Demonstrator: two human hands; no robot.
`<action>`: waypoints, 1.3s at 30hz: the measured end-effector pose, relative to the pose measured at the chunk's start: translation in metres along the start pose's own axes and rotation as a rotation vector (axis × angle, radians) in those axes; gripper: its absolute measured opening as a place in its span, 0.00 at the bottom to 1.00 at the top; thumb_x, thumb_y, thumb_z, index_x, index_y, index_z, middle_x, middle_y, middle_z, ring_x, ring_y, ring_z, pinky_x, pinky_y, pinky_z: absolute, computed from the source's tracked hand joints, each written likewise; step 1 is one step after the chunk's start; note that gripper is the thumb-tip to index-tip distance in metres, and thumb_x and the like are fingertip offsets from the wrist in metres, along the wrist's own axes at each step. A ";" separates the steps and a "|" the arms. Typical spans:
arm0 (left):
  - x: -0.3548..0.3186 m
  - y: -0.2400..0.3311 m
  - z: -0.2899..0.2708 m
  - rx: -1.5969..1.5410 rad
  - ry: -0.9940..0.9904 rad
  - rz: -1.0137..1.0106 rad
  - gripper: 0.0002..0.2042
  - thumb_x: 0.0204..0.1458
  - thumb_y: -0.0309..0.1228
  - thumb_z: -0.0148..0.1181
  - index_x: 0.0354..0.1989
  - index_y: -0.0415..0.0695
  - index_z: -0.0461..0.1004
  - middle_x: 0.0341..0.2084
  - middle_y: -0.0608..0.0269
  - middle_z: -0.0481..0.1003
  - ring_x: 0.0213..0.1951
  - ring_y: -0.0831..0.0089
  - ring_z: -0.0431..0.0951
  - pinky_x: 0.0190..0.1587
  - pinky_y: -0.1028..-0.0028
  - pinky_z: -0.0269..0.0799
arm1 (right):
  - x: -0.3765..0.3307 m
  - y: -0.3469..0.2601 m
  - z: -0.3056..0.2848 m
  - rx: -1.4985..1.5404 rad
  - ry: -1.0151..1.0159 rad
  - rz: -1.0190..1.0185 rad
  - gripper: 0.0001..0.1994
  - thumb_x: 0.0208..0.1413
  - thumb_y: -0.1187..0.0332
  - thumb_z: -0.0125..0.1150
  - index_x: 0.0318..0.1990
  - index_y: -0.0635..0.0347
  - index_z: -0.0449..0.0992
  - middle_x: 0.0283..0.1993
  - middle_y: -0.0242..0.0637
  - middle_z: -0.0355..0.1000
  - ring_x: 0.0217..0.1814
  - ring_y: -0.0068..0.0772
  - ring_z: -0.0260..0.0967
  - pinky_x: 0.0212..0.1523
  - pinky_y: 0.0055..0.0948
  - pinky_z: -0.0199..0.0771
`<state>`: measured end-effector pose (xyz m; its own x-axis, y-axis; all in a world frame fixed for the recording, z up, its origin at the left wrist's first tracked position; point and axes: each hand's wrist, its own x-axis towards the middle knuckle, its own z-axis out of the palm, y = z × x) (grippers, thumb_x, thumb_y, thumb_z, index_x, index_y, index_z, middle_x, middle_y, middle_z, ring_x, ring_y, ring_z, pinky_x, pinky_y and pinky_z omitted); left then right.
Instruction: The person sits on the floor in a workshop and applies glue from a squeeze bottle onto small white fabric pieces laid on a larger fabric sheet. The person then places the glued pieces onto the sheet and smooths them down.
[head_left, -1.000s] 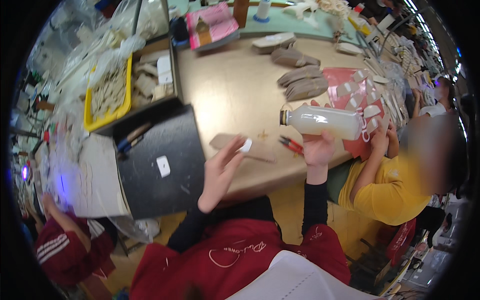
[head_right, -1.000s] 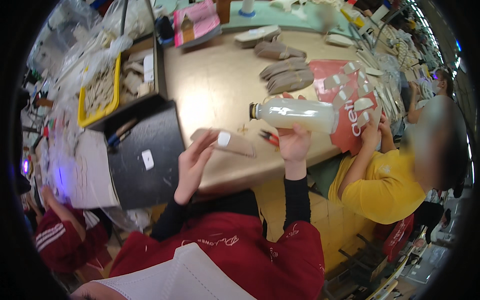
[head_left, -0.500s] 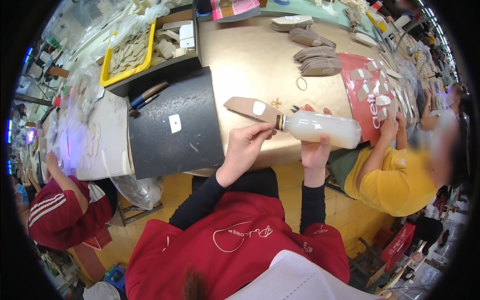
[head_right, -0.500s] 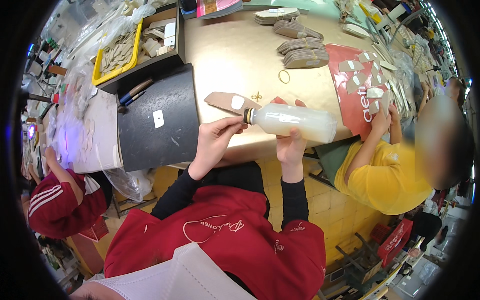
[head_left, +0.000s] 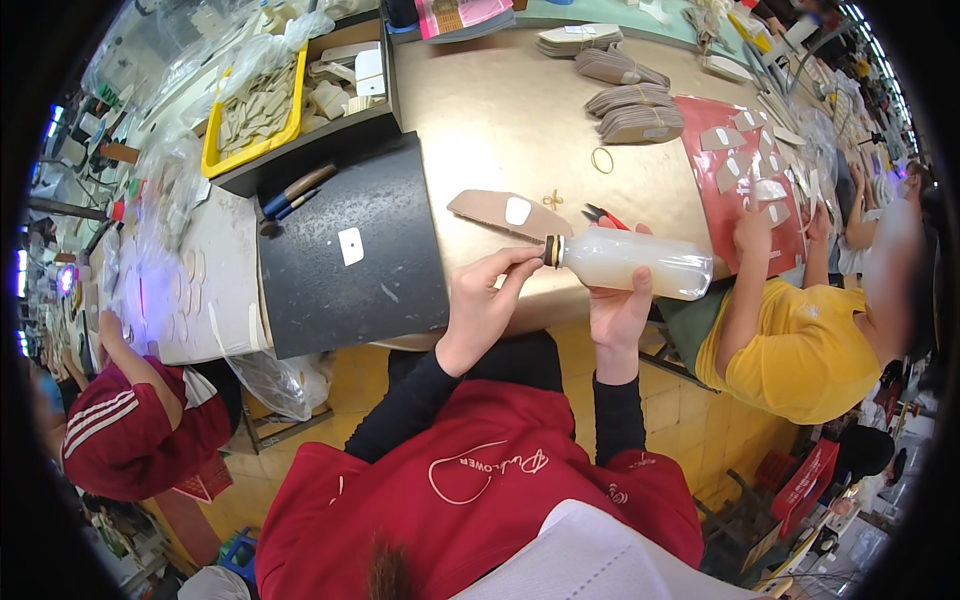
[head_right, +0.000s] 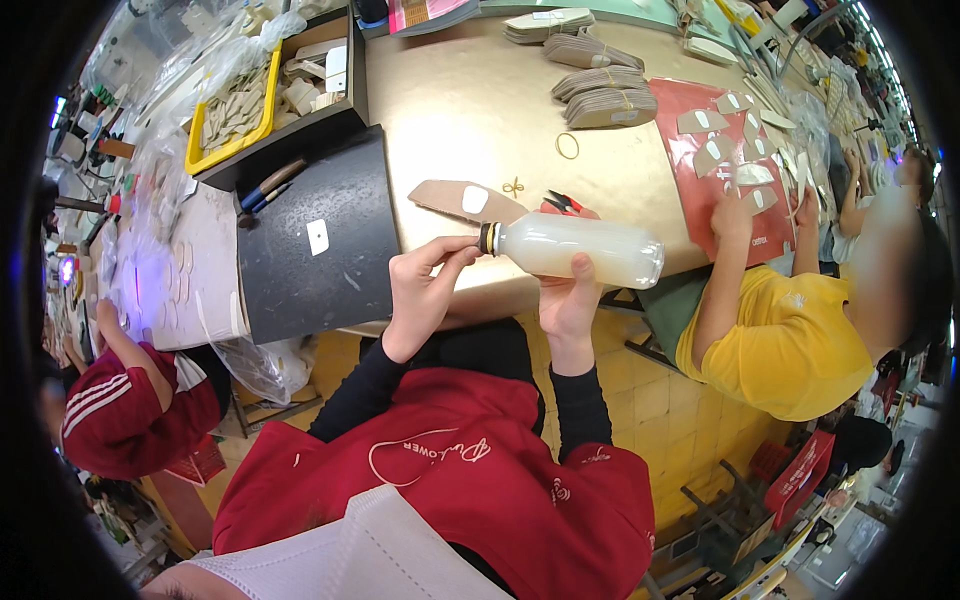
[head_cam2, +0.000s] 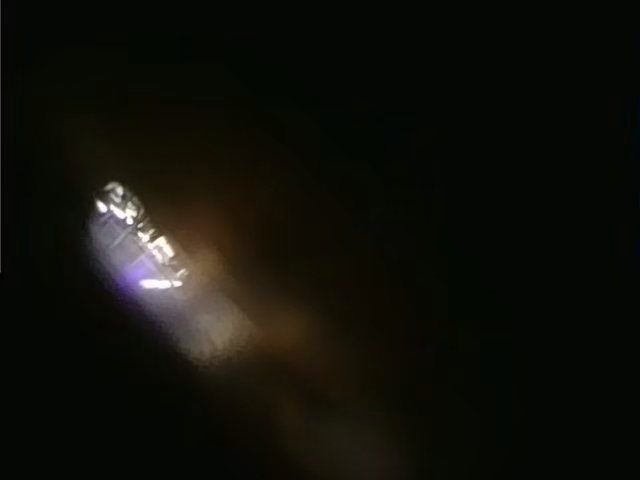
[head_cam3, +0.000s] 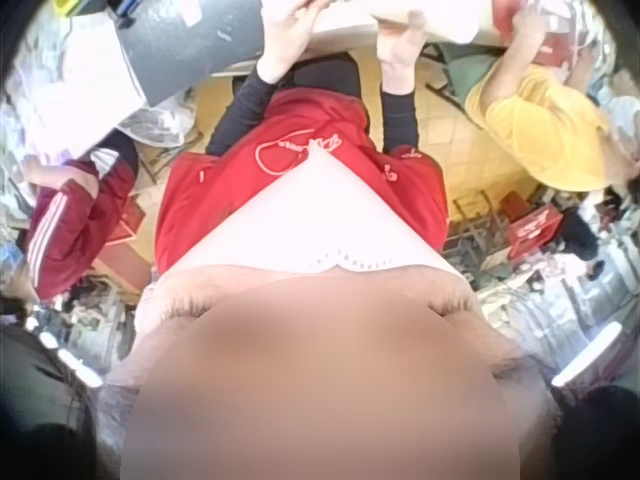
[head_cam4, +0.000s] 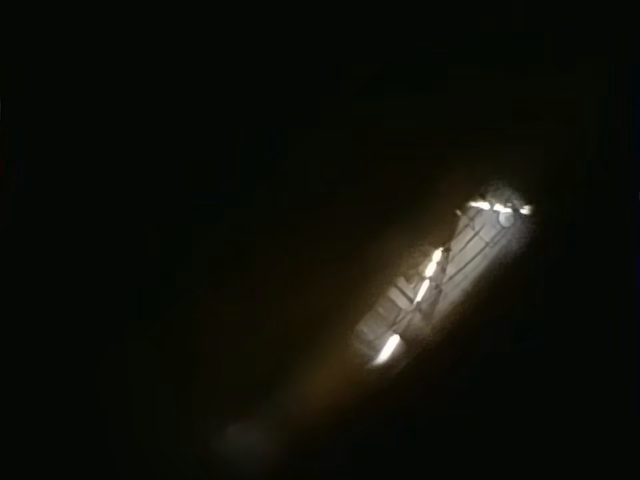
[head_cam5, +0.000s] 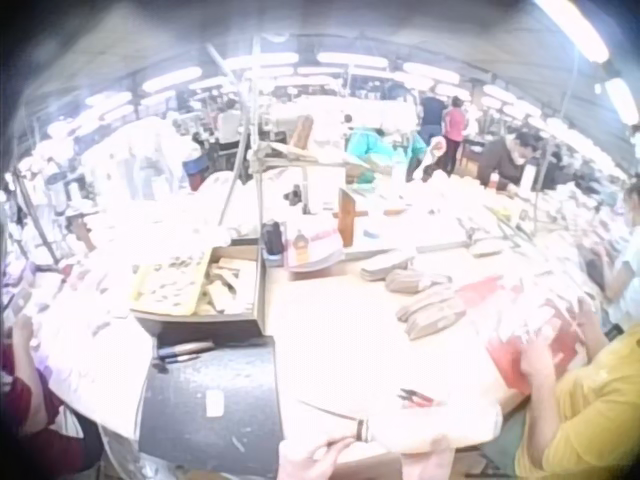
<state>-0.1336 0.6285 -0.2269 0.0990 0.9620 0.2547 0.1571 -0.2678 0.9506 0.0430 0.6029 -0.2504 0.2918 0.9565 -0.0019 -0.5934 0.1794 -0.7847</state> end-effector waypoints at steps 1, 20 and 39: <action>0.000 0.000 -0.001 -0.011 -0.021 -0.018 0.06 0.55 0.19 0.61 0.39 0.32 0.81 0.31 0.55 0.83 0.35 0.74 0.84 0.38 0.78 0.79 | 0.000 -0.001 0.000 0.024 0.013 0.013 0.38 0.58 0.47 0.63 0.70 0.52 0.55 0.68 0.53 0.60 0.69 0.46 0.62 0.60 0.46 0.74; 0.021 -0.074 -0.101 0.002 0.337 -0.366 0.12 0.62 0.27 0.58 0.48 0.34 0.80 0.33 0.56 0.83 0.34 0.76 0.82 0.42 0.78 0.77 | 0.012 -0.012 -0.032 0.264 0.164 0.057 0.31 0.62 0.52 0.59 0.68 0.54 0.57 0.68 0.51 0.61 0.68 0.48 0.63 0.60 0.48 0.76; 0.021 -0.082 -0.127 0.721 0.536 -0.071 0.12 0.54 0.18 0.49 0.42 0.41 0.79 0.39 0.56 0.79 0.44 0.57 0.78 0.48 0.64 0.70 | 0.009 -0.022 -0.031 -0.555 0.035 -0.309 0.36 0.53 0.66 0.69 0.64 0.63 0.55 0.61 0.61 0.67 0.65 0.52 0.65 0.67 0.47 0.62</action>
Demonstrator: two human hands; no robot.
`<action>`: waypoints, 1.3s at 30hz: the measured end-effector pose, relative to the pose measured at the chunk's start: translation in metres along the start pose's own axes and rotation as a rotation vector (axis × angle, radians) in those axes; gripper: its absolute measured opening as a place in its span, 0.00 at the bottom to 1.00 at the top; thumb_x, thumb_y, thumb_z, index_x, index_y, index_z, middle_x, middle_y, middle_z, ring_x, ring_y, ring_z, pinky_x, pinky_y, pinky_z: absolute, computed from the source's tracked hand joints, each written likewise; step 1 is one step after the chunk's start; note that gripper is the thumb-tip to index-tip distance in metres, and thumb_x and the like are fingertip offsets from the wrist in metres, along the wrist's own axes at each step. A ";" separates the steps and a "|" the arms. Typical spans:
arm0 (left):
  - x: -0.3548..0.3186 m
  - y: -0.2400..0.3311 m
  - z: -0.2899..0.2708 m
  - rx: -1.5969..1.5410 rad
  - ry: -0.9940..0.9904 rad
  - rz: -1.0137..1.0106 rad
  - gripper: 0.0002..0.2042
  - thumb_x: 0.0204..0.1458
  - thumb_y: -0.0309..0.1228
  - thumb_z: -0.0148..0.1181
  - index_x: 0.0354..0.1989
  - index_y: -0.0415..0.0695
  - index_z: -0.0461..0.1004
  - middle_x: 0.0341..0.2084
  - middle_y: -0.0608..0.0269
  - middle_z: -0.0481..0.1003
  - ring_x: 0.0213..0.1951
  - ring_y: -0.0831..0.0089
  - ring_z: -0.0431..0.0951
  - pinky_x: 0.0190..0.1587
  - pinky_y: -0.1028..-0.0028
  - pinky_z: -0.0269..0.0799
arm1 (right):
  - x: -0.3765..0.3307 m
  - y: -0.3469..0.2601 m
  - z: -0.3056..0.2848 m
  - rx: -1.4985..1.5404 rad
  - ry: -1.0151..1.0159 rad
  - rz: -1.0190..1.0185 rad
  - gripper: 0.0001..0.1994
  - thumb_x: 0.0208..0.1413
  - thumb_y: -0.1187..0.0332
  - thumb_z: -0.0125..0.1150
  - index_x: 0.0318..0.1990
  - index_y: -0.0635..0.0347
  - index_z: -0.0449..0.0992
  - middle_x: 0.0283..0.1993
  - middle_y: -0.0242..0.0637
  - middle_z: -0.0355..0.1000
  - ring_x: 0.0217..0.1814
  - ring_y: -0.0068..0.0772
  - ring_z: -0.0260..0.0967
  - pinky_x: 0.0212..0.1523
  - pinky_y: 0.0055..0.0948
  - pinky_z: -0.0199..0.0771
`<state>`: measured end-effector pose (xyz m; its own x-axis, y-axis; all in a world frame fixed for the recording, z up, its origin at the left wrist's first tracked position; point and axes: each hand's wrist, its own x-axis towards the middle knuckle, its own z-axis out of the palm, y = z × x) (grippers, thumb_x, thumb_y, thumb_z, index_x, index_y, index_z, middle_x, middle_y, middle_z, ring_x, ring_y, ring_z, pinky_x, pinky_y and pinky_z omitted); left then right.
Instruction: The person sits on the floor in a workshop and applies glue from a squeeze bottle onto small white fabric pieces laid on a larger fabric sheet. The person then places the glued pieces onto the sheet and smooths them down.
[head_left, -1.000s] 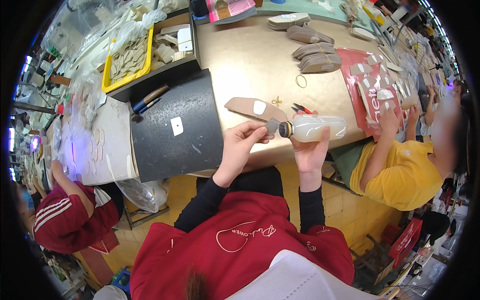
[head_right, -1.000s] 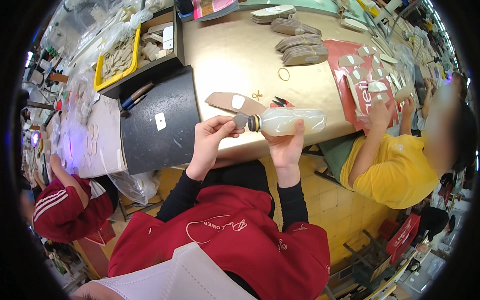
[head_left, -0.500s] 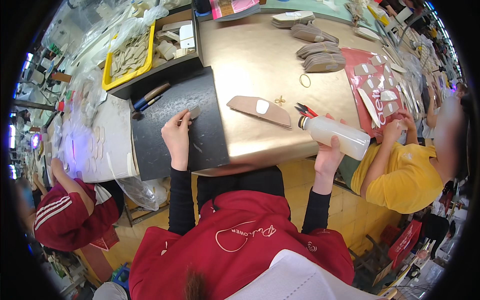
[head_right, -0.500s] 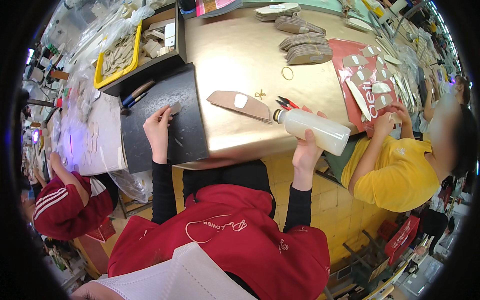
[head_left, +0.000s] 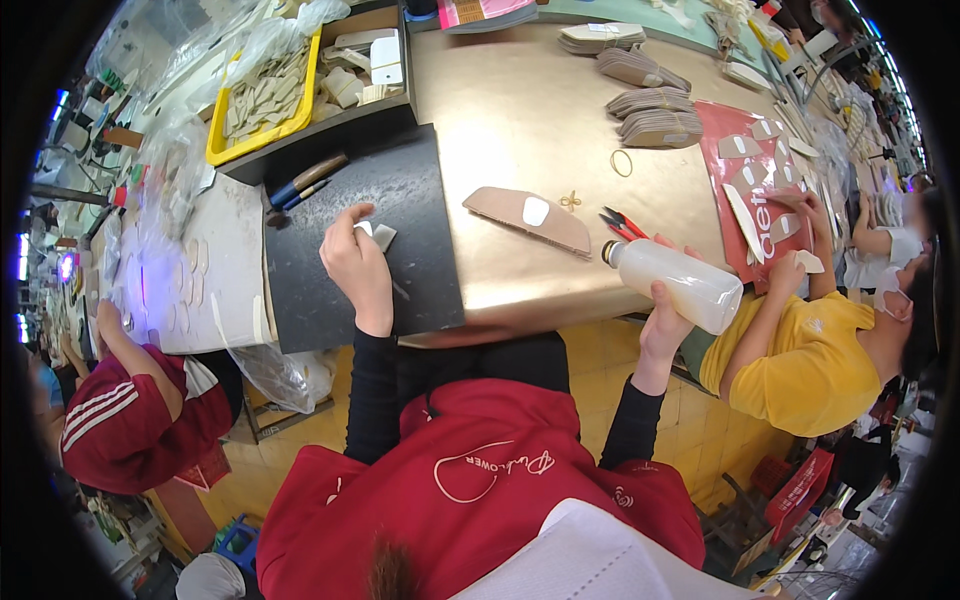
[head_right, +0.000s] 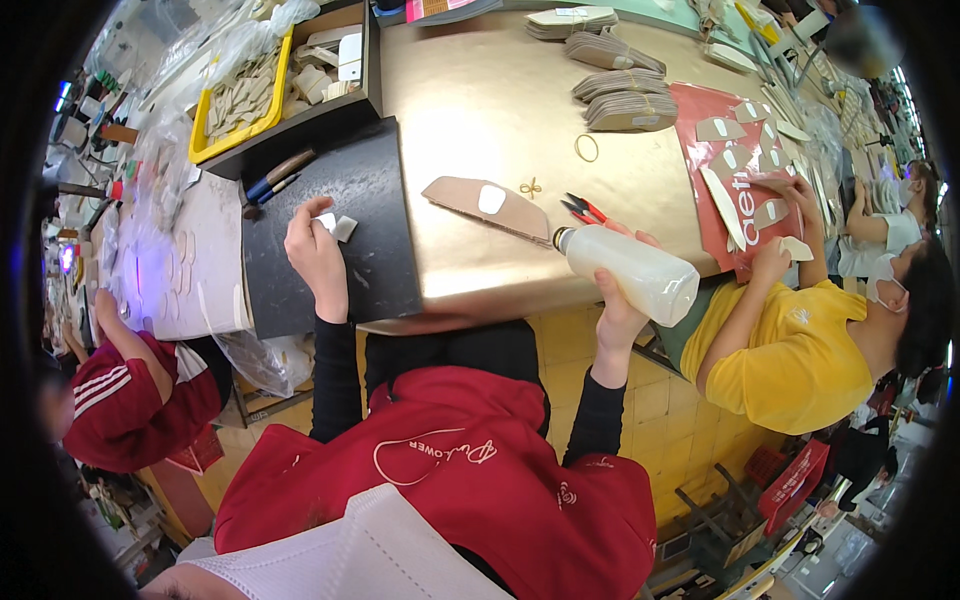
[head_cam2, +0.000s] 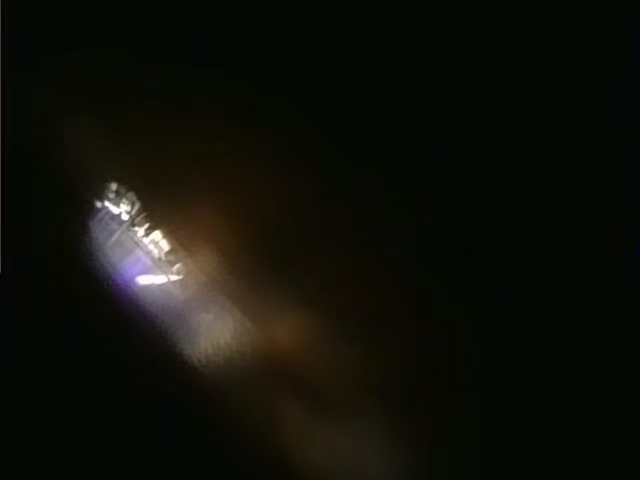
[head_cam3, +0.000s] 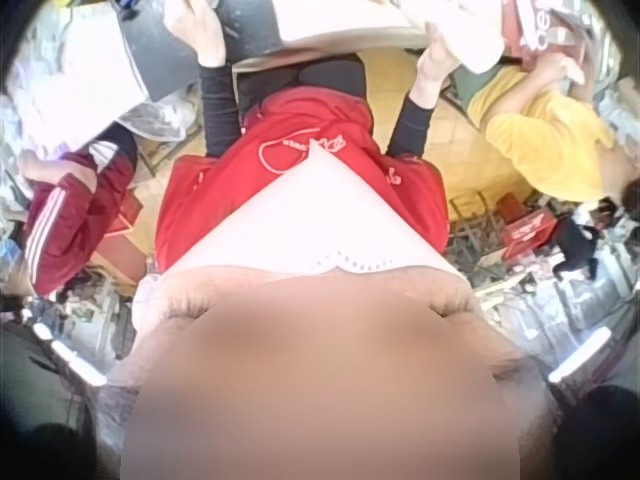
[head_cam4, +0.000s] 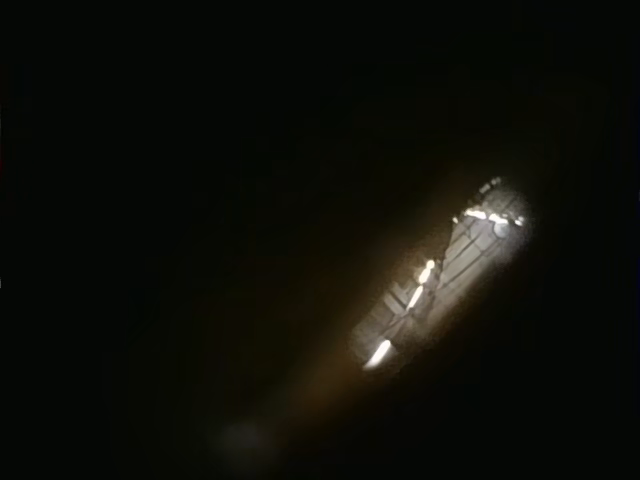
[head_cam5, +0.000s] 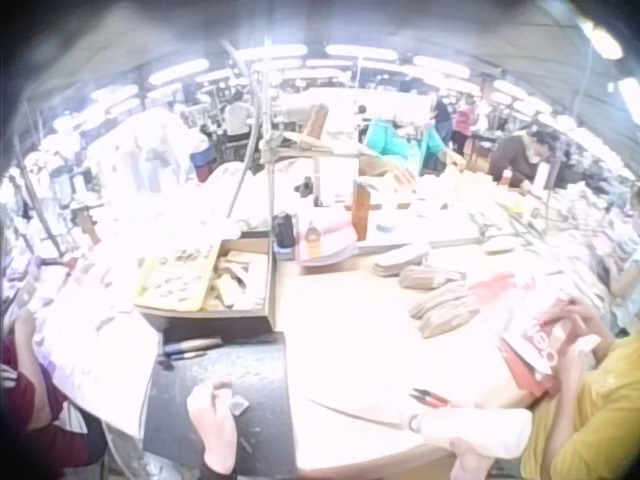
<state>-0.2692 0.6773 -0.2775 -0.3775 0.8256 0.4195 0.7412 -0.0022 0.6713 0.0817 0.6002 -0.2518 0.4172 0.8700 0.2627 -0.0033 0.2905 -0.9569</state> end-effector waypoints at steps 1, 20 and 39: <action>-0.001 -0.003 0.000 -0.050 -0.036 -0.061 0.12 0.54 0.18 0.49 0.41 0.41 0.79 0.39 0.56 0.79 0.44 0.57 0.78 0.48 0.64 0.70 | 0.000 0.000 0.000 -0.017 -0.009 -0.004 0.36 0.53 0.65 0.68 0.65 0.63 0.55 0.61 0.61 0.67 0.66 0.53 0.65 0.68 0.48 0.61; -0.011 0.059 0.080 -0.242 -0.577 0.495 0.23 0.53 0.35 0.65 0.57 0.40 0.72 0.59 0.52 0.69 0.62 0.54 0.67 0.64 0.61 0.63 | 0.000 -0.008 0.011 0.023 -0.035 -0.084 0.36 0.52 0.61 0.72 0.63 0.60 0.57 0.62 0.61 0.66 0.65 0.52 0.65 0.65 0.49 0.65; -0.038 0.070 0.060 -0.207 -0.737 0.623 0.25 0.44 0.30 0.69 0.54 0.44 0.73 0.47 0.60 0.74 0.51 0.59 0.73 0.55 0.64 0.69 | -0.006 -0.008 0.008 0.010 -0.049 -0.067 0.37 0.49 0.59 0.73 0.62 0.60 0.58 0.60 0.62 0.67 0.64 0.54 0.66 0.65 0.49 0.65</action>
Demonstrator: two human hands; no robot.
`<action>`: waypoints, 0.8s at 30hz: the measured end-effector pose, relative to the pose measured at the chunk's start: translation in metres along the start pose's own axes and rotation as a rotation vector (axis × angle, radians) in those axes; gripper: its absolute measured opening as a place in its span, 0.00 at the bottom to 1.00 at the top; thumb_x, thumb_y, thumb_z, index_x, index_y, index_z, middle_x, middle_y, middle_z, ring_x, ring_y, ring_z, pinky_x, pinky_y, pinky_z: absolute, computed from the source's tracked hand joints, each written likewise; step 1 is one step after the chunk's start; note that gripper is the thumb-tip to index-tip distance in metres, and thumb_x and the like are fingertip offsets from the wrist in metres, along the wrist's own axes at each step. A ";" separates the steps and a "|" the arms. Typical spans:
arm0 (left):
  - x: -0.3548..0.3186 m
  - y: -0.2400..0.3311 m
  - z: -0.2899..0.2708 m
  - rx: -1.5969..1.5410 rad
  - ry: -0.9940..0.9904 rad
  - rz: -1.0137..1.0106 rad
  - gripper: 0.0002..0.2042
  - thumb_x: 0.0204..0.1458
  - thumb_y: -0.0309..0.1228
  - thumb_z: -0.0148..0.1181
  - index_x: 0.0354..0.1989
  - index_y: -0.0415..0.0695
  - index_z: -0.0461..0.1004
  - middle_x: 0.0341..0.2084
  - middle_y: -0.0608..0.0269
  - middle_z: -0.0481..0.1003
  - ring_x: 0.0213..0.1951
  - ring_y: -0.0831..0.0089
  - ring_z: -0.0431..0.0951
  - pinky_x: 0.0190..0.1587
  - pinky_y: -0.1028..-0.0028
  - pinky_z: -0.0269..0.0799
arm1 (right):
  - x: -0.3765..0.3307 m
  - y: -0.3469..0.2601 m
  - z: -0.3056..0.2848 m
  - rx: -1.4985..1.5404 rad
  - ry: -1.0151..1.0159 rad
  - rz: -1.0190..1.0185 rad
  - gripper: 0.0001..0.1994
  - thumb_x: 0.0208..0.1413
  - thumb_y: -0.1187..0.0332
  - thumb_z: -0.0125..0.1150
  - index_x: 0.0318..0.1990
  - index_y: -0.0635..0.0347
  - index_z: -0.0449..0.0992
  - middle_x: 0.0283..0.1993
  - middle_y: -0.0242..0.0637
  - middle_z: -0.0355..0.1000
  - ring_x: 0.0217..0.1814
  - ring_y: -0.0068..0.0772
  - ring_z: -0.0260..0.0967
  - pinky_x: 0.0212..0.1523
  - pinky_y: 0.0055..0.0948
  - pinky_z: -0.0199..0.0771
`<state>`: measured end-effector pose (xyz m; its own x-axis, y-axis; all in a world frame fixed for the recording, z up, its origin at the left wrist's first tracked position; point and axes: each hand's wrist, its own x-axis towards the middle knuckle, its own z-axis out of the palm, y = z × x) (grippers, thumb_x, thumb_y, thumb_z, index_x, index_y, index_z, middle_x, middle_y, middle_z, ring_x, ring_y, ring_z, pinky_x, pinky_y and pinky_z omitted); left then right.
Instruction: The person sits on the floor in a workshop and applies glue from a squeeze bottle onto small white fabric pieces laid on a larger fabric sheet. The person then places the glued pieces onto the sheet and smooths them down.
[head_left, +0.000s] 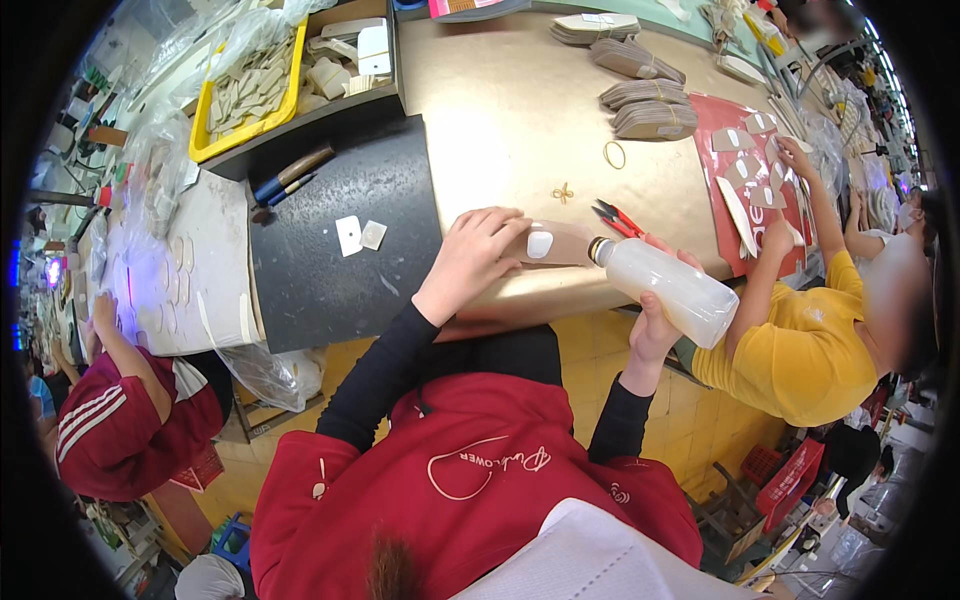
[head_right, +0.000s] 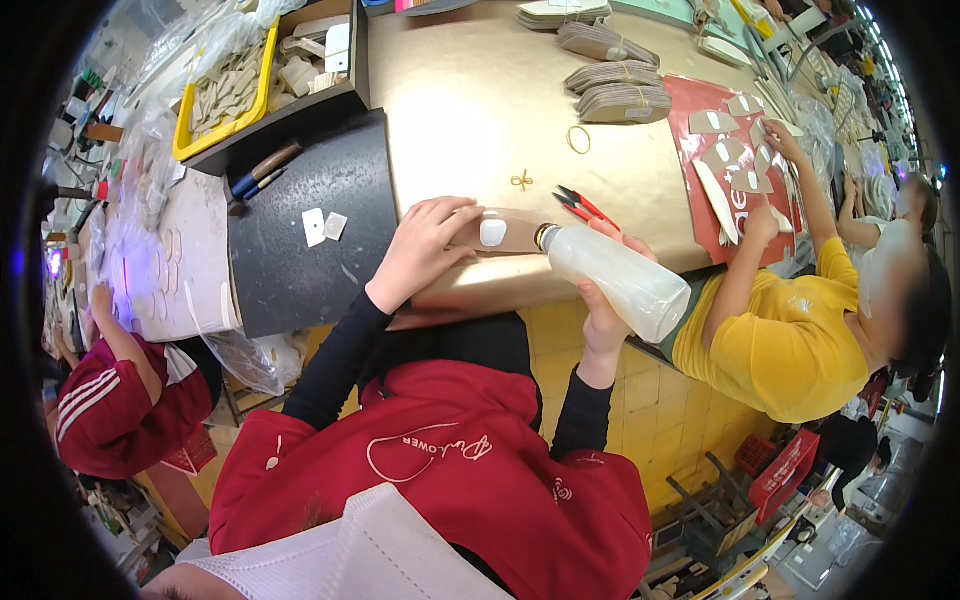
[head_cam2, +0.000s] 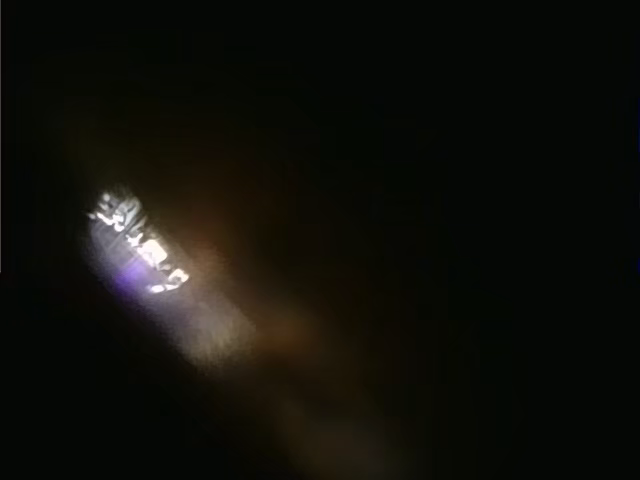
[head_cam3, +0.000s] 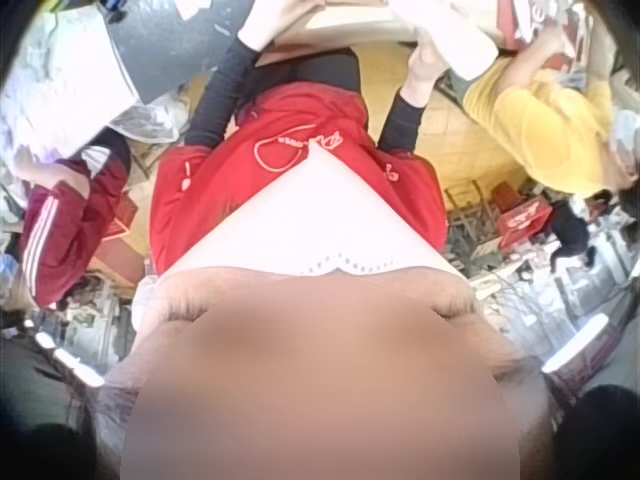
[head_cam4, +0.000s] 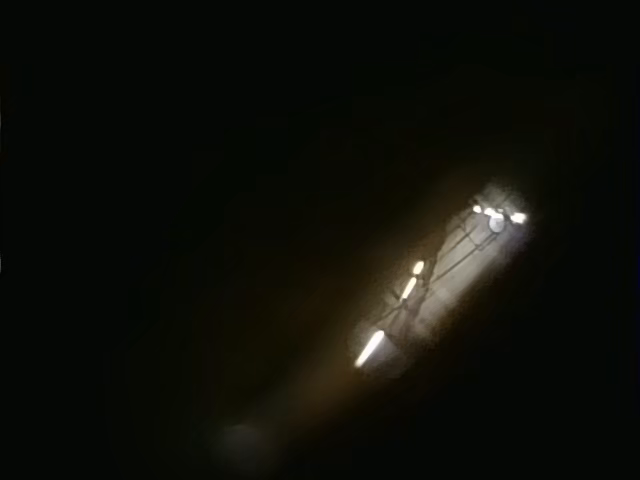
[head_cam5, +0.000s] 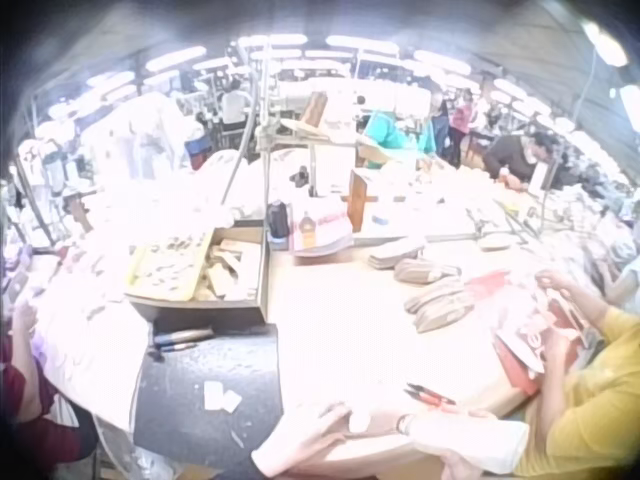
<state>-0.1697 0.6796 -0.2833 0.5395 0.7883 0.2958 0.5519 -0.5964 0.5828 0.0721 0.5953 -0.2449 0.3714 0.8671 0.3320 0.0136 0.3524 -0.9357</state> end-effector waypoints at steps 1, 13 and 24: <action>0.001 -0.001 -0.002 -0.011 -0.034 0.013 0.25 0.45 0.29 0.69 0.55 0.44 0.73 0.46 0.60 0.74 0.51 0.58 0.74 0.54 0.64 0.70 | 0.001 0.000 0.001 -0.006 -0.002 -0.003 0.38 0.49 0.58 0.73 0.63 0.59 0.57 0.59 0.62 0.67 0.64 0.56 0.66 0.65 0.51 0.64; 0.065 -0.077 0.000 -0.457 0.059 -0.353 0.17 0.52 0.28 0.64 0.51 0.37 0.77 0.41 0.48 0.79 0.43 0.56 0.81 0.49 0.66 0.75 | 0.045 -0.016 0.030 0.137 0.042 -0.114 0.39 0.51 0.58 0.72 0.64 0.64 0.54 0.53 0.62 0.72 0.59 0.53 0.70 0.60 0.47 0.70; 0.054 -0.082 0.010 -0.351 0.166 -0.324 0.10 0.51 0.21 0.58 0.43 0.36 0.76 0.42 0.50 0.73 0.44 0.51 0.77 0.48 0.63 0.74 | 0.114 0.064 0.117 -0.242 -0.128 0.072 0.14 0.53 0.69 0.72 0.43 0.69 0.78 0.41 0.39 0.79 0.43 0.27 0.76 0.46 0.27 0.74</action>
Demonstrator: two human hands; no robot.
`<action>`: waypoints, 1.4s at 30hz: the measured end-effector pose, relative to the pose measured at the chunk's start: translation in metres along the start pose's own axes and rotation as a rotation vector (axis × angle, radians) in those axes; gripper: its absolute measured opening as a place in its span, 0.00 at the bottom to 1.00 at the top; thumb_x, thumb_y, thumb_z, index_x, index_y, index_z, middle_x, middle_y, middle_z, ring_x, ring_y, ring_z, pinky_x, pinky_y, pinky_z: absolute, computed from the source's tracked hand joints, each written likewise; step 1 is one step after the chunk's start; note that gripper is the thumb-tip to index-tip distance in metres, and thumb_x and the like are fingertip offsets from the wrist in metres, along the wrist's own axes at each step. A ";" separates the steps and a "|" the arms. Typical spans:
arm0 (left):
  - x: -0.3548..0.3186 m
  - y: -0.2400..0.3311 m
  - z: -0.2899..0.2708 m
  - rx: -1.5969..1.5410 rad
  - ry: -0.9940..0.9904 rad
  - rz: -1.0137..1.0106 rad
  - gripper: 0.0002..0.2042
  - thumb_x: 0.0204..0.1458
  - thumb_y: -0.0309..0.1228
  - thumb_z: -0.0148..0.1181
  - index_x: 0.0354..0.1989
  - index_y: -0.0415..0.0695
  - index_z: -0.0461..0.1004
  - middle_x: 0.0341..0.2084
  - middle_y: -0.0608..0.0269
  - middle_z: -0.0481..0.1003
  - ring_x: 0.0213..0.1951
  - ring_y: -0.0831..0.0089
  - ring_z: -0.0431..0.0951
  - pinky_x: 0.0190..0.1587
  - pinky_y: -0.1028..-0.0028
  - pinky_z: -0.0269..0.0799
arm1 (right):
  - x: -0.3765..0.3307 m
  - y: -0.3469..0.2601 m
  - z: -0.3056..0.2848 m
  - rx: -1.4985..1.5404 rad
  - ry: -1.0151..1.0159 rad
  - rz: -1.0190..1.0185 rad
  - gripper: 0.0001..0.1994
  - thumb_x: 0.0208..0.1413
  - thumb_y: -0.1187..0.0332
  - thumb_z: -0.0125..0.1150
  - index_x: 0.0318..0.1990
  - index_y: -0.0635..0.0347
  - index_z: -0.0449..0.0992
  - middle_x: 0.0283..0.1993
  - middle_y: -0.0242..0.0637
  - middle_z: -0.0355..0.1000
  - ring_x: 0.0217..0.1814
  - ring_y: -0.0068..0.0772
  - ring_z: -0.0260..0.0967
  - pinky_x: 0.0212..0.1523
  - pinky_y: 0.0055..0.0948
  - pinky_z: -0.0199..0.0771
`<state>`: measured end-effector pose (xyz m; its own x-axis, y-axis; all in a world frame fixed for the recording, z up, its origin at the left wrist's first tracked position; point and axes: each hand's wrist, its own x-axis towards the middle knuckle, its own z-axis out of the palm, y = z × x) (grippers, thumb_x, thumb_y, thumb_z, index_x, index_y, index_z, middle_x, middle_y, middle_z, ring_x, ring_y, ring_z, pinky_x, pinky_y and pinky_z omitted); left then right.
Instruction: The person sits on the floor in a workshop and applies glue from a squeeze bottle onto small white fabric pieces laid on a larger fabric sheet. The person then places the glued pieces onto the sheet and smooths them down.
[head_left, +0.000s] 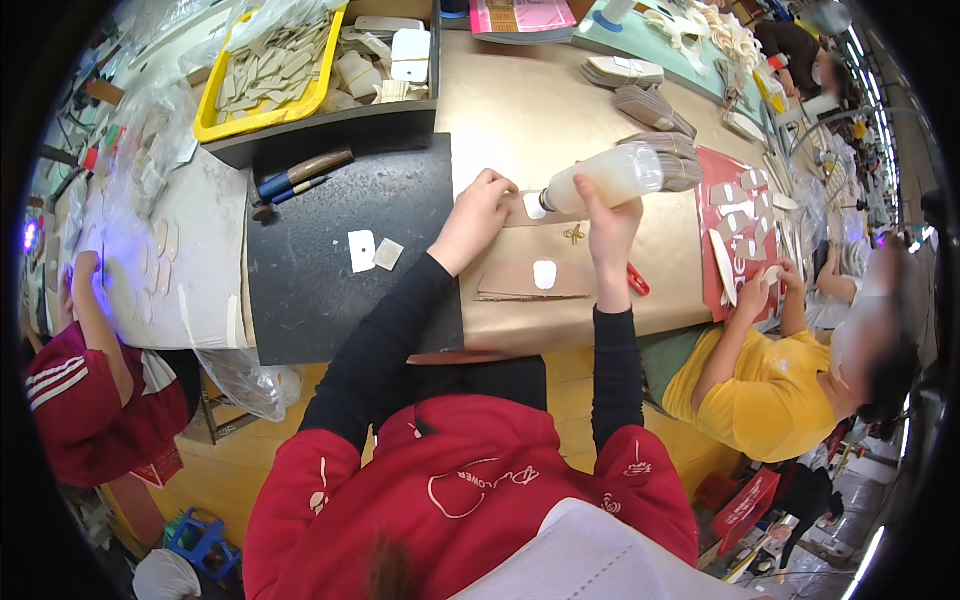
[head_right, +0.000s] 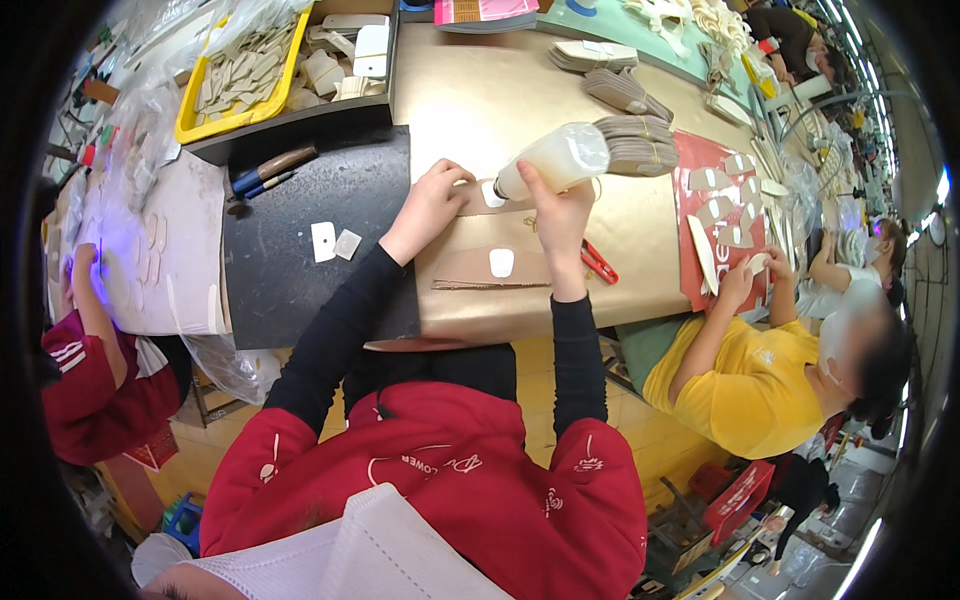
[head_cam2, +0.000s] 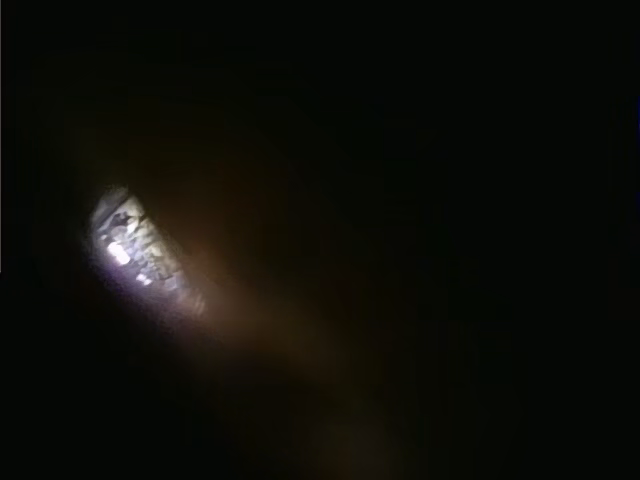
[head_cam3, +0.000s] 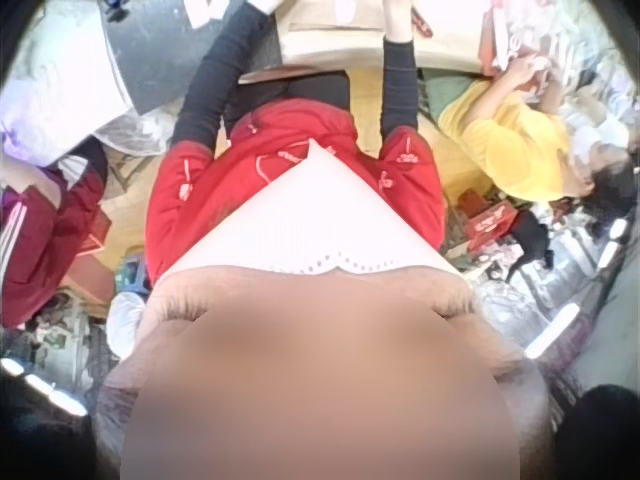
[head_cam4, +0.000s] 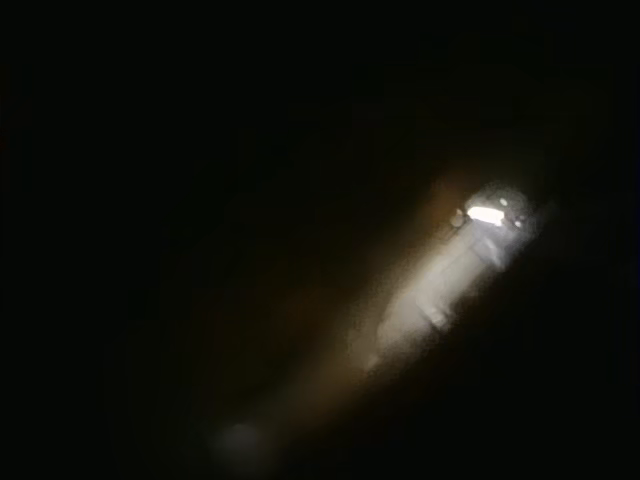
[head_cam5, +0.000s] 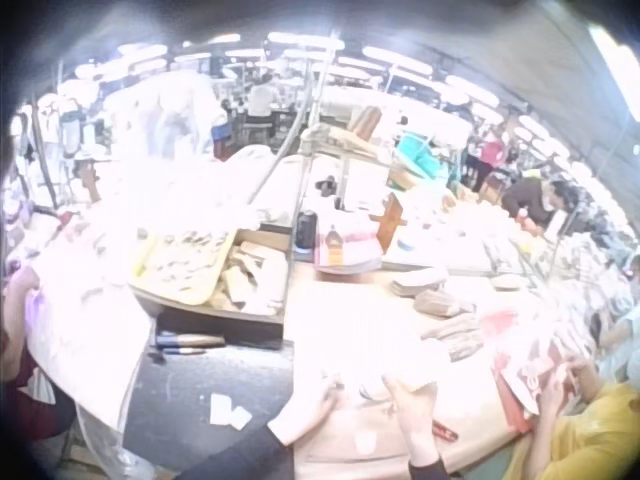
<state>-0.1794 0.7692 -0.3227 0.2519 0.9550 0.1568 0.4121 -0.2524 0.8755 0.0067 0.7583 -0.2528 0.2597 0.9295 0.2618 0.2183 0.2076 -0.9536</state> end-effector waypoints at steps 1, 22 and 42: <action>0.000 0.001 -0.001 -0.013 0.013 0.003 0.09 0.50 0.21 0.59 0.41 0.36 0.76 0.42 0.51 0.73 0.43 0.52 0.77 0.48 0.63 0.74 | 0.000 0.005 0.005 -0.064 -0.013 0.041 0.14 0.52 0.69 0.73 0.42 0.68 0.78 0.39 0.38 0.80 0.41 0.27 0.76 0.44 0.27 0.74; -0.001 -0.005 0.006 -0.019 0.074 -0.044 0.04 0.48 0.20 0.60 0.32 0.34 0.75 0.37 0.51 0.73 0.40 0.54 0.77 0.45 0.64 0.74 | -0.008 0.024 0.017 -0.155 0.064 -0.028 0.14 0.51 0.71 0.74 0.41 0.71 0.78 0.39 0.40 0.80 0.39 0.28 0.77 0.44 0.28 0.75; -0.001 -0.004 0.005 -0.025 0.068 -0.033 0.05 0.47 0.20 0.62 0.32 0.35 0.76 0.37 0.52 0.73 0.40 0.55 0.77 0.46 0.64 0.74 | -0.014 0.030 0.020 -0.216 -0.077 -0.037 0.14 0.51 0.72 0.73 0.41 0.70 0.78 0.38 0.37 0.79 0.38 0.25 0.75 0.42 0.26 0.75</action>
<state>-0.1769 0.7681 -0.3291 0.1777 0.9713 0.1579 0.3972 -0.2176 0.8916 -0.0090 0.7581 -0.2881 0.1769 0.9447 0.2761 0.4246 0.1799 -0.8873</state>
